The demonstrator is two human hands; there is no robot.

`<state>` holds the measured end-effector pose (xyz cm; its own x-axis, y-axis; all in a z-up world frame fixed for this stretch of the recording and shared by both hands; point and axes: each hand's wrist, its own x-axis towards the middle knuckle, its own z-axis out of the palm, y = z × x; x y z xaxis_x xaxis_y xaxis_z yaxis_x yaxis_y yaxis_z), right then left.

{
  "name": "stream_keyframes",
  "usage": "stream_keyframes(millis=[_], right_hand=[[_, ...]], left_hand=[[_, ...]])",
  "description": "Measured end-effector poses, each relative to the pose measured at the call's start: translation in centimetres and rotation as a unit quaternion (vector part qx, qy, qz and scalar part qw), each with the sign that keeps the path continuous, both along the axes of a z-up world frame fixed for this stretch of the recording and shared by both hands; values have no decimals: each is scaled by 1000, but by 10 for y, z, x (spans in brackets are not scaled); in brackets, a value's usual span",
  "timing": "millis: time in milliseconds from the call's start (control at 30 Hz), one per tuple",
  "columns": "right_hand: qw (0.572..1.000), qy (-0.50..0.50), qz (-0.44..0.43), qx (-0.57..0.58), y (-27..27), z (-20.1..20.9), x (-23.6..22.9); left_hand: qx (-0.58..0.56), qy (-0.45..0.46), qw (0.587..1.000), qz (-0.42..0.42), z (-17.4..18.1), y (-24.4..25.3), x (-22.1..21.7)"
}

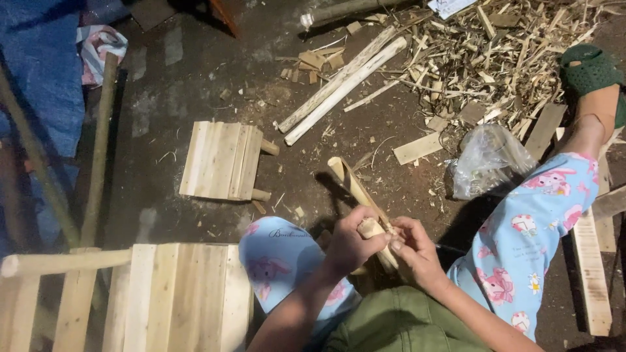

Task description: The person assembles a small wooden frame by hand, using a hammer to drive nails into the joints. They repeatedly position the frame, insert nails, and hammer them in, occasionally adjusting the pieces to align the corners.

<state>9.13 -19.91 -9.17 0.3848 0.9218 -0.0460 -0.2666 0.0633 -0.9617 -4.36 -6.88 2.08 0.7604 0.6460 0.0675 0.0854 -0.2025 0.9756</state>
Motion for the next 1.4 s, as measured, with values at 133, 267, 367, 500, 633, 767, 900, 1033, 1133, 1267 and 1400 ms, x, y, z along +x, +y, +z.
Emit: stream_keyframes(millis=[133, 267, 367, 500, 633, 767, 900, 1033, 1133, 1267, 1400], right_hand=[[995, -93, -15, 33, 1, 21, 15], [982, -170, -73, 35, 3, 17, 25], [981, -172, -84, 22, 2, 21, 25], [978, -180, -101, 36, 6, 16, 25], [975, -188, -111, 32, 5, 10, 28], [977, -169, -128, 32, 4, 6, 32], [982, -141, -122, 2, 3, 6, 36], [986, -113, -121, -17, -3, -1, 27], [987, -109, -108, -37, -12, -8, 24], [995, -11, -41, -91, -30, -21, 28], [991, 96, -57, -76, -34, -25, 31]], left_hand=[[18, -61, 998, -30, 5, -10, 14], [-104, 190, 970, 107, -5, -25, 26], [-99, 188, 971, 111, -13, -30, 28], [-67, 157, 978, 122, -20, -37, 29], [-98, 158, 974, 130, -21, -44, 31], [-123, 114, 980, 108, -22, -51, 32], [-142, 85, 980, 106, -43, -52, 34], [-123, 74, 984, 107, -47, -57, 33], [-130, 71, 983, 106, -48, -67, 26], [-132, -25, 989, 57, -56, -75, 22], [-176, -55, 982, 41, -57, -75, 25]])
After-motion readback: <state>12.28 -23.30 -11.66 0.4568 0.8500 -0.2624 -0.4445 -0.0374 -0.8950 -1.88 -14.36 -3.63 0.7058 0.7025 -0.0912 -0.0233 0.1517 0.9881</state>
